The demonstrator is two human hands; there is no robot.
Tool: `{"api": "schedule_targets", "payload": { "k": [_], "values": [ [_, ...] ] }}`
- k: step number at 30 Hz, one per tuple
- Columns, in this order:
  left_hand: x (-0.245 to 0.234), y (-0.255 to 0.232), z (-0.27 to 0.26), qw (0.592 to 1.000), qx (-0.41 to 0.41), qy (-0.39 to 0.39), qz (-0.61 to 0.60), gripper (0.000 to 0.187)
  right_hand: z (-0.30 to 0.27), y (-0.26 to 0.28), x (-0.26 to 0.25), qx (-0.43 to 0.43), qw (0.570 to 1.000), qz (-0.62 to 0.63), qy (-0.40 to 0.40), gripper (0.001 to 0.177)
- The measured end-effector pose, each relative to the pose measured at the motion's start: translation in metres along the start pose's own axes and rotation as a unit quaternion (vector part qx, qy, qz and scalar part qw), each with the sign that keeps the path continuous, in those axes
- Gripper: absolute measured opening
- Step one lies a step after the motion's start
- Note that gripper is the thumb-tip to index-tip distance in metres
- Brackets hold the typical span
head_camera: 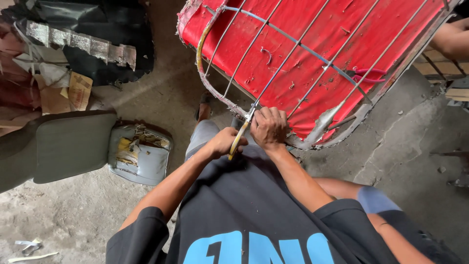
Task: Trimming excess red fabric from a metal chair frame using scissors in a workshop.
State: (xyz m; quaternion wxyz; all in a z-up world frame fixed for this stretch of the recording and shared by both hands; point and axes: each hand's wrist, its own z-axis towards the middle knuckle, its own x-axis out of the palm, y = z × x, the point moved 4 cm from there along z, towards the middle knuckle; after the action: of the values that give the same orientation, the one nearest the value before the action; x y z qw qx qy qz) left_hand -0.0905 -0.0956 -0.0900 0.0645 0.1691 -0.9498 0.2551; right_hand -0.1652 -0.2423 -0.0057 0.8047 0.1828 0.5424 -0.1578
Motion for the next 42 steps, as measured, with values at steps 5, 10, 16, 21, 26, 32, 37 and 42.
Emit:
{"api": "schedule_targets", "payload": {
  "k": [5, 10, 16, 21, 26, 32, 37, 42],
  "values": [
    [-0.008, -0.031, -0.031, 0.973, 0.048, -0.039, 0.220, 0.033, 0.000, 0.000, 0.001, -0.021, 0.999, -0.002, -0.025, 0.016],
    [-0.010, -0.024, -0.026, 0.955, 0.051, -0.067, 0.283, 0.043, 0.000, 0.001, -0.004, -0.025, 0.999, 0.005, -0.033, 0.019],
    [-0.028, -0.039, -0.048, 0.929, 0.064, -0.066, 0.359, 0.047, 0.000, 0.002, -0.005, -0.015, 0.999, 0.041, -0.028, 0.010],
    [-0.033, -0.052, -0.091, 0.900, 0.022, -0.070, 0.430, 0.040, -0.002, 0.001, -0.007, 0.005, 0.996, 0.083, -0.020, 0.007],
    [-0.040, -0.042, -0.116, 0.909, 0.002, -0.087, 0.407, 0.040, 0.005, -0.007, -0.006, 0.141, 0.972, 0.164, 0.090, 0.037],
    [-0.064, -0.010, -0.125, 0.922, -0.035, -0.159, 0.352, 0.041, 0.007, -0.027, 0.025, 0.231, 0.905, 0.220, 0.283, 0.022],
    [-0.069, -0.005, -0.134, 0.934, -0.049, -0.191, 0.299, 0.043, 0.011, -0.039, 0.044, 0.272, 0.864, 0.219, 0.363, 0.022],
    [-0.069, -0.007, -0.138, 0.937, -0.044, -0.198, 0.284, 0.043, 0.019, -0.038, 0.043, 0.282, 0.842, 0.227, 0.400, 0.023]
  ]
}}
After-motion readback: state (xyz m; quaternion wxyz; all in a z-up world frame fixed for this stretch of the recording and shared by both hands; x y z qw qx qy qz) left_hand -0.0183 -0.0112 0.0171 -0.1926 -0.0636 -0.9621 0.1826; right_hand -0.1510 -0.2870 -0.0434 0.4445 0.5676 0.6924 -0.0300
